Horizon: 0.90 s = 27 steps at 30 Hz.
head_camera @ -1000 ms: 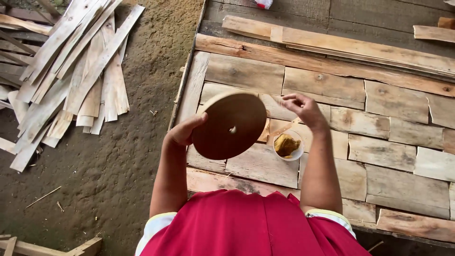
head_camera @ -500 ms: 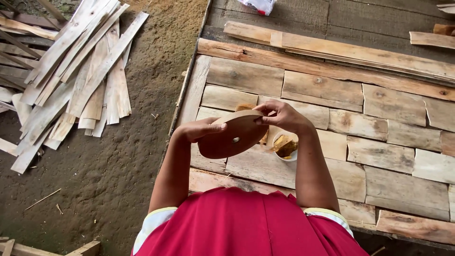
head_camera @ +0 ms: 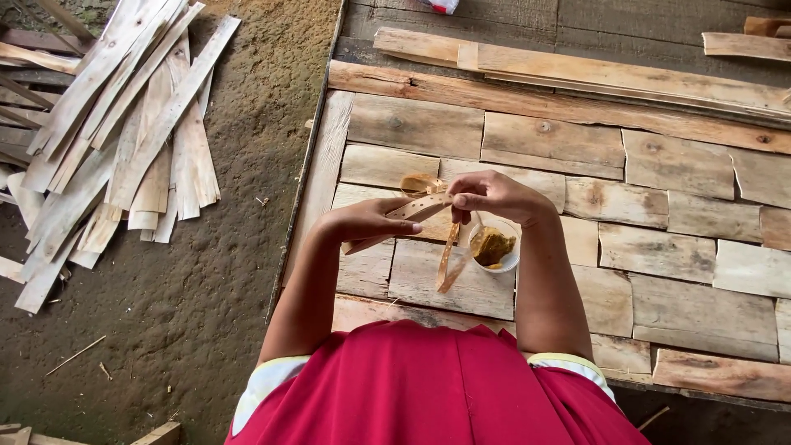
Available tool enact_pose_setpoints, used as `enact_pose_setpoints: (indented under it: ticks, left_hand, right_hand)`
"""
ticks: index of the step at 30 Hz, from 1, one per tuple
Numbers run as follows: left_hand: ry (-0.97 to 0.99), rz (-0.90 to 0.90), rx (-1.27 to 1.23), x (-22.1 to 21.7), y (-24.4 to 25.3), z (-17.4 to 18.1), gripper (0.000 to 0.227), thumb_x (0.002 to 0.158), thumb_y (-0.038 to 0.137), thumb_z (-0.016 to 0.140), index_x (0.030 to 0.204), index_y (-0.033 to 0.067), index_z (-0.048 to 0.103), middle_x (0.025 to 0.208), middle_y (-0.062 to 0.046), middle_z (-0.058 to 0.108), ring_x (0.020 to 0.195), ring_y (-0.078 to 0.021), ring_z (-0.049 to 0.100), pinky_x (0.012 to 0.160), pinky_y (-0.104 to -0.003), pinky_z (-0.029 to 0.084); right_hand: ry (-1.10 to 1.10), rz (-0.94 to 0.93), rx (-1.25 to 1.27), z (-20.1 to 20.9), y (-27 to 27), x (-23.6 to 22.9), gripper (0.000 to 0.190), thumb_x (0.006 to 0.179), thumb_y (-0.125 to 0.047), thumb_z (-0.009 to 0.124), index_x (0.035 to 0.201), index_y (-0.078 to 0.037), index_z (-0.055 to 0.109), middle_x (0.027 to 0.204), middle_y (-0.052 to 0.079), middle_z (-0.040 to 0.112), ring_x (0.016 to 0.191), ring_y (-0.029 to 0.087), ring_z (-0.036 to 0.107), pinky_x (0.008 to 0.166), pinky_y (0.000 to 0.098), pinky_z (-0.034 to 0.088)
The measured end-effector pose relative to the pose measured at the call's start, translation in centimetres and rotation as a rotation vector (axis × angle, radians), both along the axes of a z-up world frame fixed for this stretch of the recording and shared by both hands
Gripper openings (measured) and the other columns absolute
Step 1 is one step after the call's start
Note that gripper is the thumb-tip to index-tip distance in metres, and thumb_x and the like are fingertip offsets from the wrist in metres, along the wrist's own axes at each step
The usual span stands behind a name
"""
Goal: The person uses a utility knife to score and cut thin wooden strips on a wooden workbench. They then handle a roll of thin wooden veneer, unroll a strip, and apply a brown paste from a small container onto the strip.
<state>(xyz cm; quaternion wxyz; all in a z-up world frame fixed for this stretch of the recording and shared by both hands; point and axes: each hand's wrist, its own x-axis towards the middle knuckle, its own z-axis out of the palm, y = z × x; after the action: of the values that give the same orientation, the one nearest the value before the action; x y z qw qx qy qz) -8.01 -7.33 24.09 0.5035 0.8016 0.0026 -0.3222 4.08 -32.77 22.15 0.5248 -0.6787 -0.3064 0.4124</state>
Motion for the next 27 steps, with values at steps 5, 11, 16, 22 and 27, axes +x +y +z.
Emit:
enact_pose_setpoints:
  ticks: [5,11,16,22,27]
  left_hand:
    - [-0.011,-0.031,0.037,1.2,-1.5,0.8,0.091,0.076,0.067,0.071,0.151,0.0202,0.049,0.139,-0.028,0.059,0.133,-0.0462,0.054,0.11,-0.052,0.042]
    - [0.015,-0.029,0.029,2.2,-1.4,0.7,0.098,0.074,0.074,0.067,0.153,0.0184,0.048,0.139,-0.031,0.058,0.132,-0.0489,0.054,0.109,-0.055,0.042]
    - [0.027,0.093,-0.112,3.7,-1.4,-3.0,0.085,0.084,0.063,0.068,0.153,0.017,0.047,0.137,-0.029,0.061,0.13,-0.0442,0.057,0.107,-0.052,0.045]
    - [0.08,0.394,-0.511,4.7,0.3,-6.2,0.091,0.084,0.049,0.08,0.153,0.0028,0.043,0.139,-0.032,0.057,0.126,-0.0396,0.059,0.11,-0.057,0.041]
    - [0.076,0.763,-0.789,7.1,2.0,-10.1,0.081,0.077,0.05,0.067,0.142,0.0043,0.051,0.133,-0.017,0.067,0.124,-0.0314,0.064,0.102,-0.047,0.054]
  right_hand:
    - [-0.161,0.1,-0.105,1.5,2.6,-1.1,0.05,0.089,-0.047,0.076,0.105,0.0,0.076,0.075,0.014,0.07,0.065,0.022,0.067,0.061,0.034,0.057]
    - [-0.205,0.037,-0.075,0.1,3.3,-1.4,0.04,0.095,-0.041,0.072,0.096,-0.001,0.074,0.069,0.01,0.06,0.056,0.018,0.053,0.052,0.0294,0.046]
    - [-0.169,-0.275,0.121,-3.1,4.8,-1.2,0.022,0.101,-0.016,0.07,0.084,-0.003,0.073,0.06,0.008,0.064,0.052,0.013,0.06,0.051,0.022,0.048]
    - [0.237,-1.082,0.355,-3.1,-1.6,4.5,0.017,0.096,-0.042,0.066,0.096,-0.025,0.064,0.081,-0.004,0.062,0.054,0.005,0.05,0.046,0.0168,0.033]
    - [-0.797,-1.391,0.328,-1.6,-5.8,5.6,0.034,0.091,-0.021,0.087,0.109,-0.017,0.058,0.1,0.006,0.067,0.085,0.018,0.064,0.075,0.031,0.055]
